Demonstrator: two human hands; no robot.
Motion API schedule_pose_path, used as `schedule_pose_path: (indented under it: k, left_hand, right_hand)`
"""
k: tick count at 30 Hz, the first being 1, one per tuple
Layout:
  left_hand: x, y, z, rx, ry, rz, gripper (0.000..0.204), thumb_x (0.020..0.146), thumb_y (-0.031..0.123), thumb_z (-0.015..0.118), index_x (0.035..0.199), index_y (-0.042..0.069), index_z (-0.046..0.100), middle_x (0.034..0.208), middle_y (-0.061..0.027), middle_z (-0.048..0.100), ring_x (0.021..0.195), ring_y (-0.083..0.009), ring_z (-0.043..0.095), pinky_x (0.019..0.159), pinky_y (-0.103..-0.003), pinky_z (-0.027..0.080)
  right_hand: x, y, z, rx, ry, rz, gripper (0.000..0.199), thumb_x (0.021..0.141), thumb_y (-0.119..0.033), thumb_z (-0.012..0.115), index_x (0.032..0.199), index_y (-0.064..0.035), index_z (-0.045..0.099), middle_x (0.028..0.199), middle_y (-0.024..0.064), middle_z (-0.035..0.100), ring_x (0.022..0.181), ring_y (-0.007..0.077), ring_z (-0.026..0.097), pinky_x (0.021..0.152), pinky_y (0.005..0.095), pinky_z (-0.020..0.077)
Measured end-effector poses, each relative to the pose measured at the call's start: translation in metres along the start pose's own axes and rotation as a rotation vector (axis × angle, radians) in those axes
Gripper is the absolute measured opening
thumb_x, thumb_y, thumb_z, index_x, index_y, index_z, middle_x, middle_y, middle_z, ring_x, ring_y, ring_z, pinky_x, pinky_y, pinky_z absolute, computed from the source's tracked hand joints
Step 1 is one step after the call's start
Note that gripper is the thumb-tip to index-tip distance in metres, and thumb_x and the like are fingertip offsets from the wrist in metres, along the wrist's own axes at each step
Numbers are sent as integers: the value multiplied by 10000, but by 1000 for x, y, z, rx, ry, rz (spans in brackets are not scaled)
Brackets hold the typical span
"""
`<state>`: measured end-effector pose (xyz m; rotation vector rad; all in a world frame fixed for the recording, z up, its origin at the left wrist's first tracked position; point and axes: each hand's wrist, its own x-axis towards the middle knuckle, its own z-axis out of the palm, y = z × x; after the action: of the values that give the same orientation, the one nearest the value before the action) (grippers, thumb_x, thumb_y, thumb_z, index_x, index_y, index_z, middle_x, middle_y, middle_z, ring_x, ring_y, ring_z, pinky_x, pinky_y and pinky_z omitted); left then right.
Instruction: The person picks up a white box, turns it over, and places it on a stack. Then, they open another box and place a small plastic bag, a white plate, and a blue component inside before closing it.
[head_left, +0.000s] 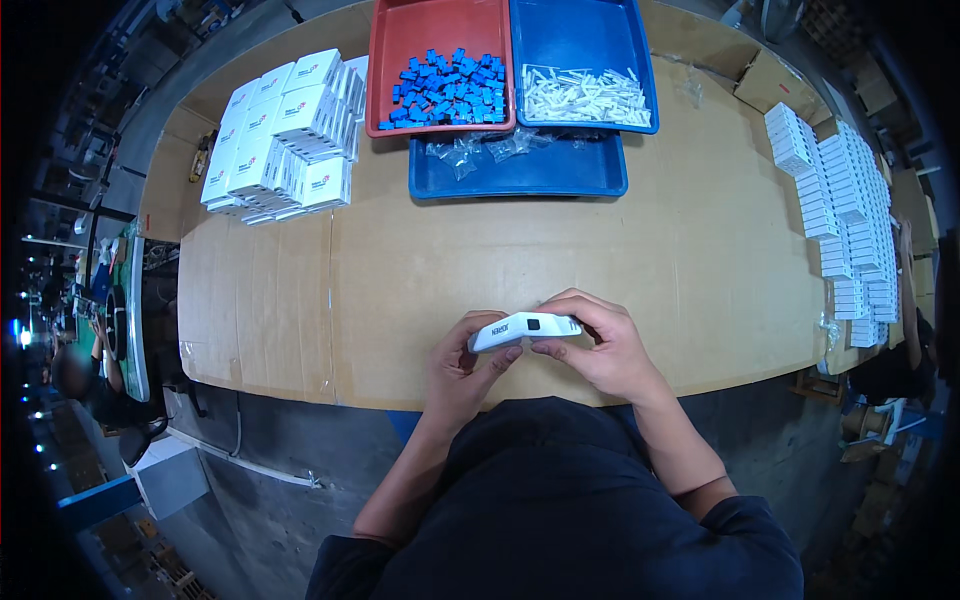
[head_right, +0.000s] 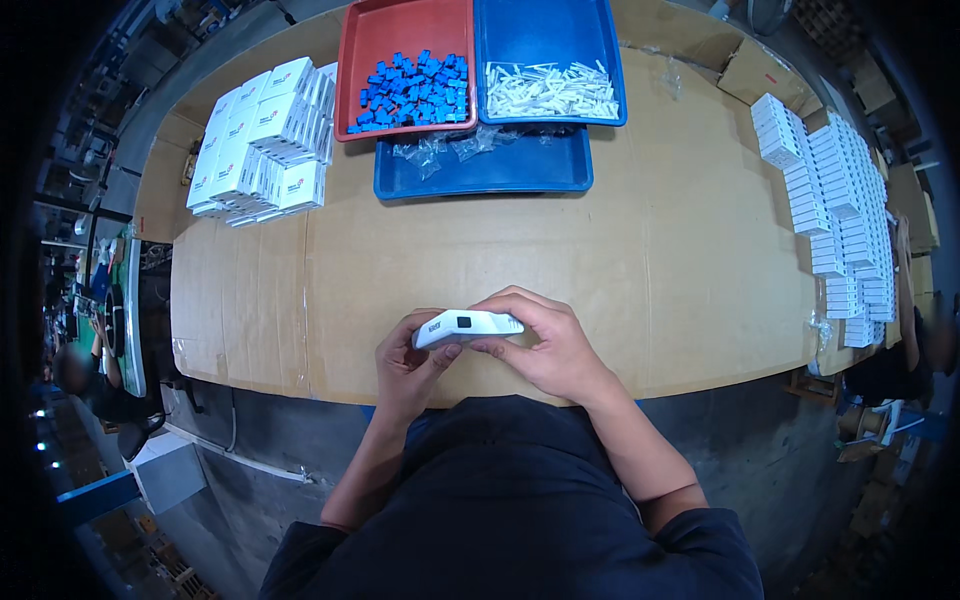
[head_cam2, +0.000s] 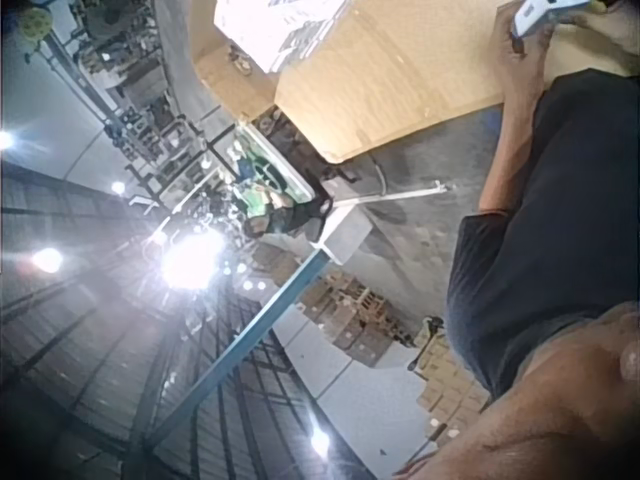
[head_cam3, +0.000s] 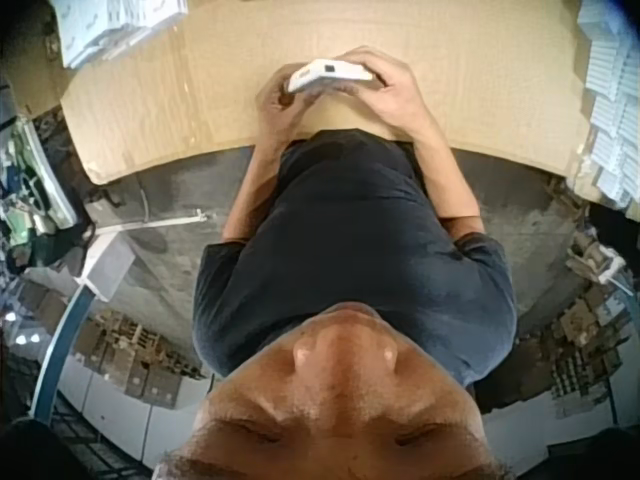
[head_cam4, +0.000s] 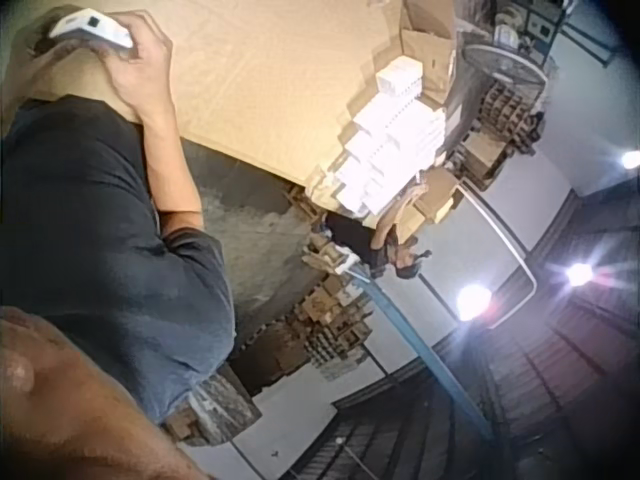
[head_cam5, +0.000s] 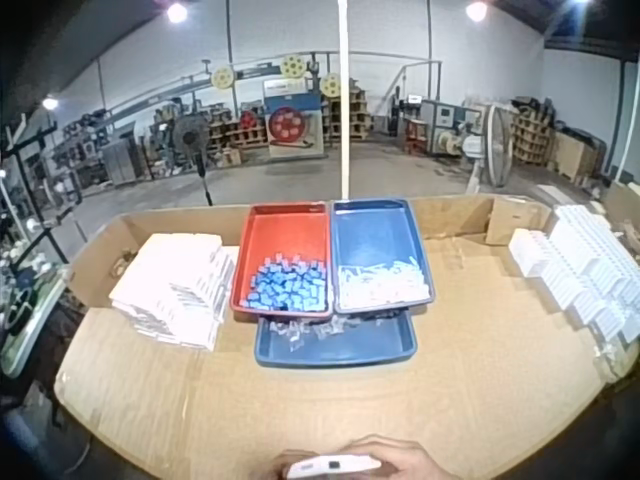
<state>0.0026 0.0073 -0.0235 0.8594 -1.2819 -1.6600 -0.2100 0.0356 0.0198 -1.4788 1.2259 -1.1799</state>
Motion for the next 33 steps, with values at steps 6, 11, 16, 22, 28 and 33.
schedule_pose_path:
  k: [6, 11, 16, 22, 28, 33]
  left_hand:
    - [3, -5, -5, 14, -18, -125, 277, 942, 57, 775, 1185, -10, 658, 1066, -35, 697, 988, -83, 646, 829, -251, 539]
    - [11, -5, -8, 150, -62, -209, 309, 932, 96, 796, 1193, -5, 664, 1089, -50, 707, 1034, -98, 650, 878, -261, 534]
    - [11, -2, 1, 115, 1, -46, 313, 916, 82, 809, 1182, -9, 673, 1096, -64, 716, 1092, -124, 647, 924, -279, 526]
    - [-2, -12, 5, -32, 8, -136, 382, 917, 51, 797, 1257, -25, 641, 1144, -81, 725, 1095, -135, 668, 959, -284, 527]
    - [10, -4, 6, -29, -47, -234, 346, 952, 40, 754, 1267, -39, 631, 1161, -89, 722, 1109, -142, 671, 983, -301, 532]
    - [8, -12, 4, -28, -29, -114, 306, 957, 26, 741, 1240, -30, 641, 1128, -74, 714, 1105, -134, 664, 987, -301, 532]
  right_hand:
    - [-4, 19, 1, 69, -1, 122, 317, 858, -38, 828, 1153, -9, 714, 1020, 79, 751, 976, 168, 708, 865, 312, 546]
    - [0, 14, 6, 110, 17, 236, 349, 882, -53, 819, 1203, -13, 689, 1079, 68, 751, 1012, 125, 685, 889, 294, 542]
    - [-5, 29, 5, 251, 41, 254, 348, 902, -8, 791, 1212, 22, 635, 1077, 68, 724, 1030, 109, 672, 886, 271, 543]
    - [-9, 34, 4, 515, 63, 185, 295, 913, 70, 744, 1171, 46, 603, 1091, 93, 707, 1049, 133, 679, 916, 279, 557]
    - [-4, 34, 3, 563, 76, 284, 306, 922, 73, 730, 1200, 52, 603, 1133, 104, 695, 1083, 149, 679, 963, 299, 563]
    - [-2, 29, 1, 444, 74, 212, 352, 915, 66, 739, 1243, 52, 611, 1161, 108, 692, 1117, 175, 680, 999, 321, 556]
